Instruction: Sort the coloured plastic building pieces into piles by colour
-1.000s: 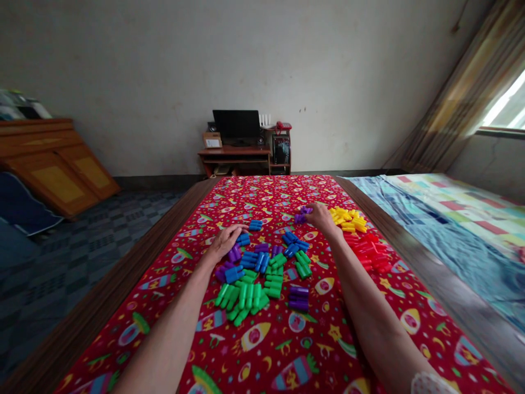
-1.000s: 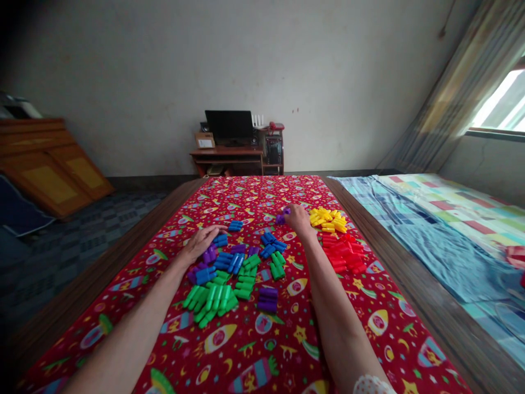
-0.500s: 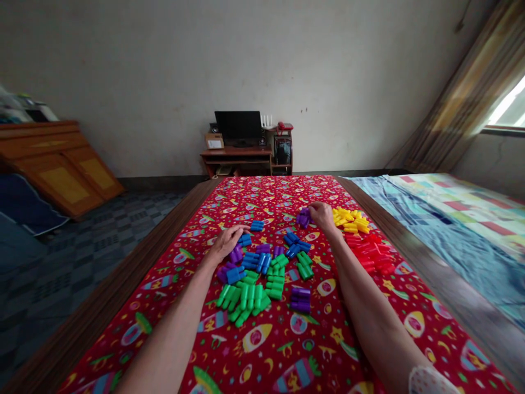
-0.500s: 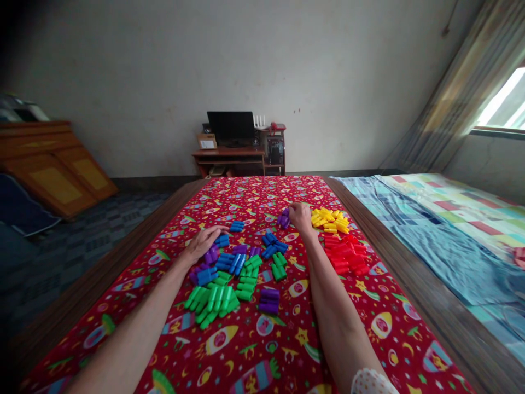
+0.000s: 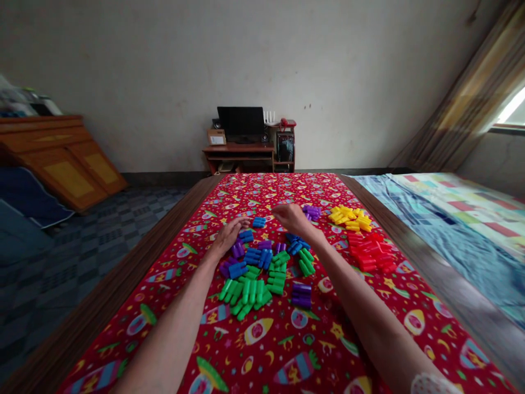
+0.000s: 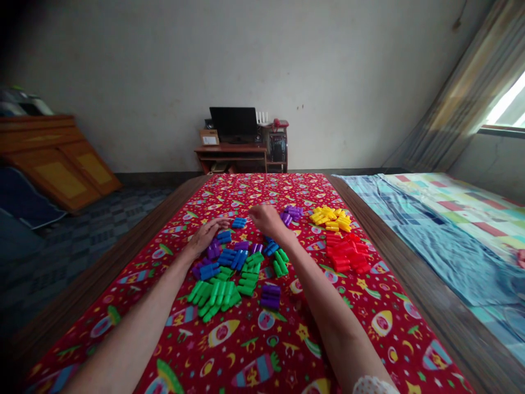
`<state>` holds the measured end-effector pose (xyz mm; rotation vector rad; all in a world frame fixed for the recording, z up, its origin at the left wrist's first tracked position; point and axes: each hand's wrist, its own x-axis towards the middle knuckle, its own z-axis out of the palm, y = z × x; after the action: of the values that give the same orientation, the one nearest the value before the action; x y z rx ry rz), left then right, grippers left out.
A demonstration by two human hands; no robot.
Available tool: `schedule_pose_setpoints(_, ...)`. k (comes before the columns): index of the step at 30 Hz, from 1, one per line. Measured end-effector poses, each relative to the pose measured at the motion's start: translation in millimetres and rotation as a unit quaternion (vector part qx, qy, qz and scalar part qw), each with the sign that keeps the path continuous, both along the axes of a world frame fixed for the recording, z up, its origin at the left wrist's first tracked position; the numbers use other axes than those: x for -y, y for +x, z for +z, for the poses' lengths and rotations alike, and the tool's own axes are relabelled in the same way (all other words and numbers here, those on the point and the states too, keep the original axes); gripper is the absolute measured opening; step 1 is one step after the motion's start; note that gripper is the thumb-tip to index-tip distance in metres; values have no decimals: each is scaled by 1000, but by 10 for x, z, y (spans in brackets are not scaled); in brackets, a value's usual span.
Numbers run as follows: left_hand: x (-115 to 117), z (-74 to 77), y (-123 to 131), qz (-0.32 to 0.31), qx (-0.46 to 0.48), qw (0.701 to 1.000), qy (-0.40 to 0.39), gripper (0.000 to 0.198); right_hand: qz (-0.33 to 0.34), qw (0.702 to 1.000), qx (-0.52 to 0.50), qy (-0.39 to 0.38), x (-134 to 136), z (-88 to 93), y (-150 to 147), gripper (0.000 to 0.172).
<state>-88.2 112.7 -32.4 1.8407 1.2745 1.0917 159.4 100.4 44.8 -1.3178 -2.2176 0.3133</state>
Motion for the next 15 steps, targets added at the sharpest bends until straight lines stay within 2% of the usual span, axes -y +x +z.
schedule_pose_setpoints(2,-40,-48,-27,26,42,999,8,55,118,989,82,-32,183,-56,-295,23)
schedule_pose_setpoints(3,-56,-69,-37,38,64,997,9,56,143,981,124,-40,277,-86,-408,23)
schedule_pose_setpoints(5,-81,-97,-50,51,99,994,5,55,134,971,193,-37,445,-130,-542,26)
schedule_pose_setpoints(8,-97,-110,-51,45,107,993,1,48,84,964,250,-31,593,-119,-544,34)
schedule_pose_setpoints(12,-102,-107,-44,30,87,996,3,40,81,957,272,-54,588,-75,-441,36)
schedule_pose_setpoints(15,-103,-107,-39,29,92,995,3,38,99,962,251,-41,492,-135,-391,36)
